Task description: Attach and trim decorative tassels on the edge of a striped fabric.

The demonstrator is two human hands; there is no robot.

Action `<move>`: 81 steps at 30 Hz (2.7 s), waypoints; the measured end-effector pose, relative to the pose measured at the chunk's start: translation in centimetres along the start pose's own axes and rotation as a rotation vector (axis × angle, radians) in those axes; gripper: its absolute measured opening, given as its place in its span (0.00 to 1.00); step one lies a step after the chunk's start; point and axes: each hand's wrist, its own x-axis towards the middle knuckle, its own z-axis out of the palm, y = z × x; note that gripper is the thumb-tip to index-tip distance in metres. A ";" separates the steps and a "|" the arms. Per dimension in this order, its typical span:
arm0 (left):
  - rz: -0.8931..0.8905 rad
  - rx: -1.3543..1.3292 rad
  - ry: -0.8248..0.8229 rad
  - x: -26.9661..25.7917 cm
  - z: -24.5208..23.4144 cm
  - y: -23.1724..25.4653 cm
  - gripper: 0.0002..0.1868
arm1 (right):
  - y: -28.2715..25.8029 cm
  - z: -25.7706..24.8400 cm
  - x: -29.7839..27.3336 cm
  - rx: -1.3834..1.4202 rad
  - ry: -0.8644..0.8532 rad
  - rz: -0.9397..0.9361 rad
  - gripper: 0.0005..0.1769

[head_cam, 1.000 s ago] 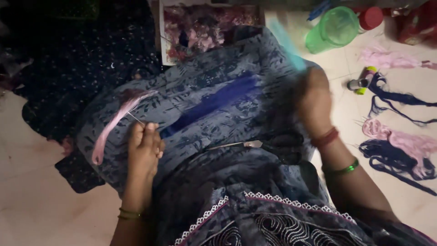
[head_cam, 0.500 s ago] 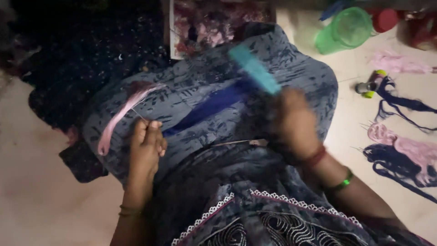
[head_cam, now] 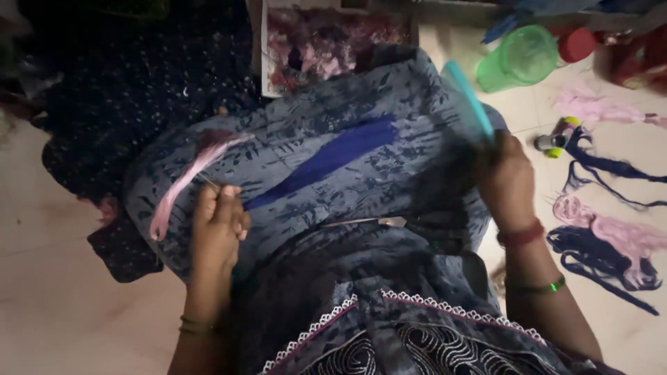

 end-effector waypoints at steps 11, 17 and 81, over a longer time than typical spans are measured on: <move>1.110 0.901 -0.308 -3.1 16.5 17.0 0.03 | -14.3 -11.5 6.3 0.764 -0.393 -0.459 0.21; 1.255 0.930 -0.383 -1.6 22.4 18.3 0.09 | -15.1 -14.3 10.6 0.716 -0.056 -0.525 0.13; 0.501 -0.252 -0.613 3.7 26.9 17.1 0.09 | -10.3 -5.4 17.2 1.417 -0.110 -0.081 0.03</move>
